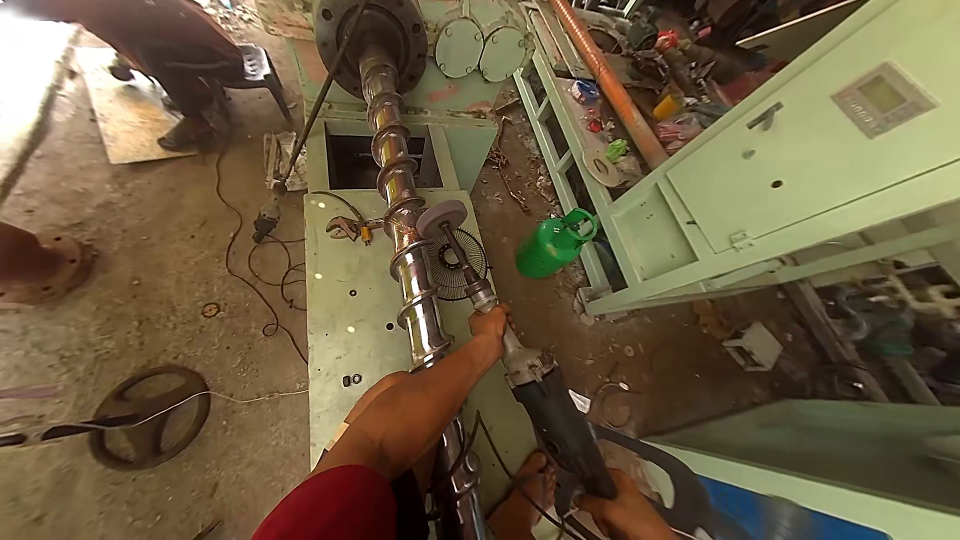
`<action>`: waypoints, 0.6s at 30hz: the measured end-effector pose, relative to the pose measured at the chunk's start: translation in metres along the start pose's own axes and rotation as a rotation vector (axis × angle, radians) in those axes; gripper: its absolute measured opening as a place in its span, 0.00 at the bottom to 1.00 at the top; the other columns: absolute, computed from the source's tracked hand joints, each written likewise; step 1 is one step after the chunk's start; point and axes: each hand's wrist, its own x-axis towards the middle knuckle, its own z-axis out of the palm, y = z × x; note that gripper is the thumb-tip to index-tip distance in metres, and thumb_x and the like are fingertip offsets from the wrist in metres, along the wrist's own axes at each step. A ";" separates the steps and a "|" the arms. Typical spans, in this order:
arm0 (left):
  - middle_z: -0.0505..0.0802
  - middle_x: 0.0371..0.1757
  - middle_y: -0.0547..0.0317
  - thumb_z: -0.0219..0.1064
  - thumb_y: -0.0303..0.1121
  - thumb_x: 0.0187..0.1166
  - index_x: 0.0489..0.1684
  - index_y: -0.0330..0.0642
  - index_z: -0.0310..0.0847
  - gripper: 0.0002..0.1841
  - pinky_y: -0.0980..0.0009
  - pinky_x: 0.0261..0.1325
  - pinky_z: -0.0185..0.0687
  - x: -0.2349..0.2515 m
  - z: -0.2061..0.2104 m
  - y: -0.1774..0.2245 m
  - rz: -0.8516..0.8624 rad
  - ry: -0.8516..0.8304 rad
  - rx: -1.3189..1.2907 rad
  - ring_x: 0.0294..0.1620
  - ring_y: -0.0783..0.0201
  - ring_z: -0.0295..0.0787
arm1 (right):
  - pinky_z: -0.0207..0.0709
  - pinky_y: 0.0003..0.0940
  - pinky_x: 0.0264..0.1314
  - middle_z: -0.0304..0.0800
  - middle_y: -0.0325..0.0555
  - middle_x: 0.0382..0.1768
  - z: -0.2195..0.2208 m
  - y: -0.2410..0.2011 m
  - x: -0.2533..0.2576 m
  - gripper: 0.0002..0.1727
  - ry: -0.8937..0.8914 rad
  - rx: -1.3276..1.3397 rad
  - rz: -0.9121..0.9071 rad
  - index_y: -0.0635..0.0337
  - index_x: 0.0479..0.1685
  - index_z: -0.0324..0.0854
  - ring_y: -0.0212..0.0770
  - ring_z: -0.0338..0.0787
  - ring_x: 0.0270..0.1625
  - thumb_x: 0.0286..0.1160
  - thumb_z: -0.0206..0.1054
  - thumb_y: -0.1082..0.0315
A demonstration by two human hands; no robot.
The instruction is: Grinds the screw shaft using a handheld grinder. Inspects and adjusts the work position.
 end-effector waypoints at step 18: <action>0.83 0.23 0.53 0.70 0.24 0.75 0.47 0.36 0.72 0.11 0.65 0.22 0.86 -0.038 -0.034 0.008 0.031 0.029 -0.130 0.18 0.60 0.83 | 0.84 0.44 0.32 0.90 0.43 0.25 -0.004 0.003 -0.006 0.18 0.036 -0.190 -0.086 0.58 0.47 0.91 0.38 0.86 0.22 0.60 0.80 0.59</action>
